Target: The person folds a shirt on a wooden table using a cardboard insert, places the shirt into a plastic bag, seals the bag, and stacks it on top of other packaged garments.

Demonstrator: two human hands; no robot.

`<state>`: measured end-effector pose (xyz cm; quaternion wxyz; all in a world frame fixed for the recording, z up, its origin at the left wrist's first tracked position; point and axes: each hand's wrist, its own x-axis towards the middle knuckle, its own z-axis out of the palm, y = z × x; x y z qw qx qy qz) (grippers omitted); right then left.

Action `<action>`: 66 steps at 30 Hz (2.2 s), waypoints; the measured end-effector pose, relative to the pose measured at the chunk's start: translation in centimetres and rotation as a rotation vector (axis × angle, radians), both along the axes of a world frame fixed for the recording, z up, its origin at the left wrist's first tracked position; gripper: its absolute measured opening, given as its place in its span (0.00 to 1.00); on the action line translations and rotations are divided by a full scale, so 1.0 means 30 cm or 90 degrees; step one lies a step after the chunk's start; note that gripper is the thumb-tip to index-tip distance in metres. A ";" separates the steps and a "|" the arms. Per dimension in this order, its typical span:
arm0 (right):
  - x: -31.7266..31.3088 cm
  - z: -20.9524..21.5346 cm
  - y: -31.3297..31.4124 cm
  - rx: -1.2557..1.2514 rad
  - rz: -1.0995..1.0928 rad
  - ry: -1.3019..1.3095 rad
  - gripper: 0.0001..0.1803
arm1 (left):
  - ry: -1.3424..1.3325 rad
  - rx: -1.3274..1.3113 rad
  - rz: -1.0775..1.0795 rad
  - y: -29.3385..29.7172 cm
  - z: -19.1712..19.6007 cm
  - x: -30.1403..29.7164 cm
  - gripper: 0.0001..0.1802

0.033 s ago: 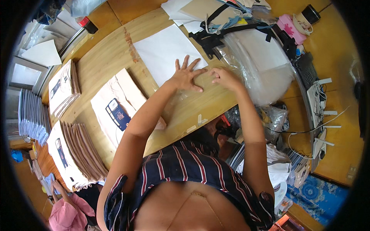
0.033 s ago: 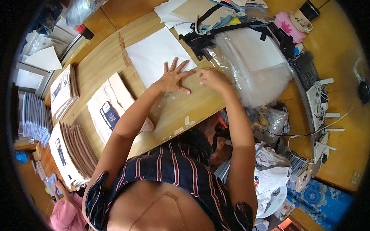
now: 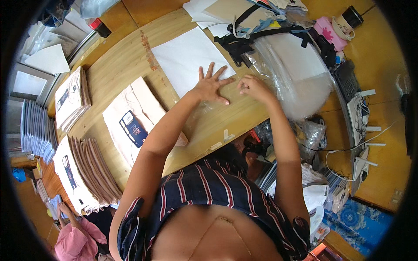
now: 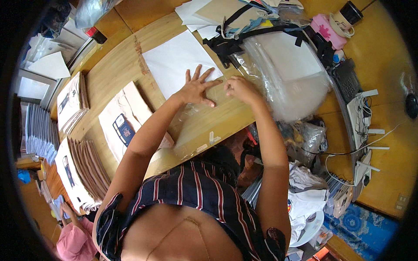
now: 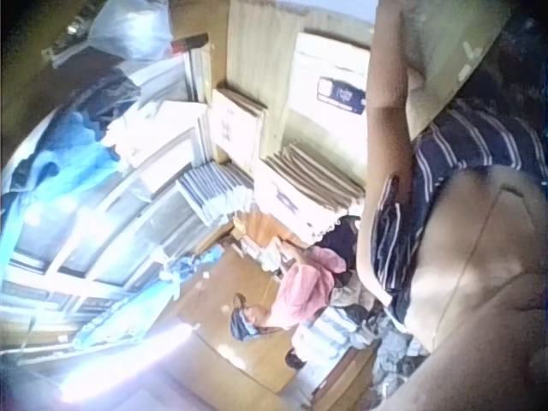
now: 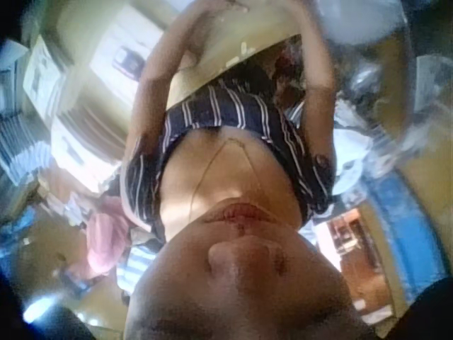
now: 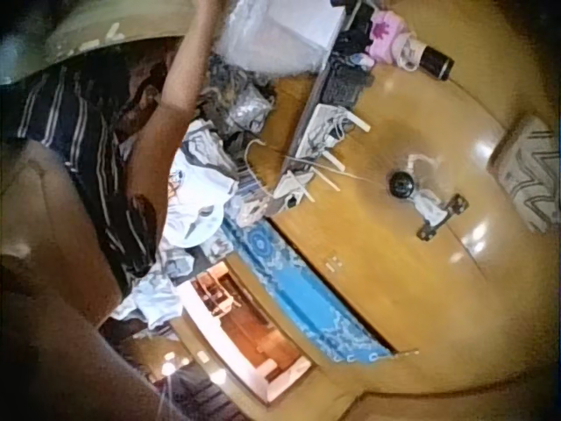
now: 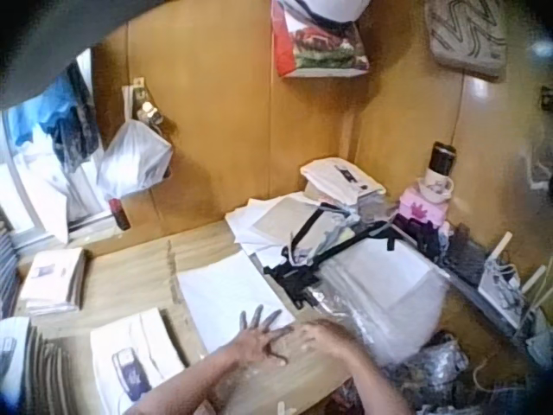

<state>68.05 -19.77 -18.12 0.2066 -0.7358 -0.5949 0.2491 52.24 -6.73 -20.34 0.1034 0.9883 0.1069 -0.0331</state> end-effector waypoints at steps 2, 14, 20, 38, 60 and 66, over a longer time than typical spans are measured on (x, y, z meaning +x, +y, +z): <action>0.011 -0.032 -0.008 0.094 0.016 -0.062 0.09 | -0.002 0.024 -0.009 0.001 -0.010 0.008 0.29; -0.137 -0.062 -0.230 0.313 -0.003 -0.257 0.07 | -0.059 0.074 0.037 -0.021 -0.045 0.020 0.26; -0.177 0.053 -0.142 0.133 -0.020 -0.330 0.18 | -0.129 0.144 0.089 0.001 0.003 -0.065 0.24; -0.256 -0.058 -0.262 0.343 0.015 -0.222 0.02 | -0.047 0.134 0.164 -0.002 -0.042 -0.119 0.25; -0.284 -0.070 -0.636 0.084 -0.591 0.379 0.12 | -0.167 0.080 0.432 -0.102 0.037 -0.053 0.31; -0.372 -0.165 -0.631 0.156 -0.602 0.614 0.11 | 0.031 -0.071 0.463 0.018 0.061 -0.060 0.37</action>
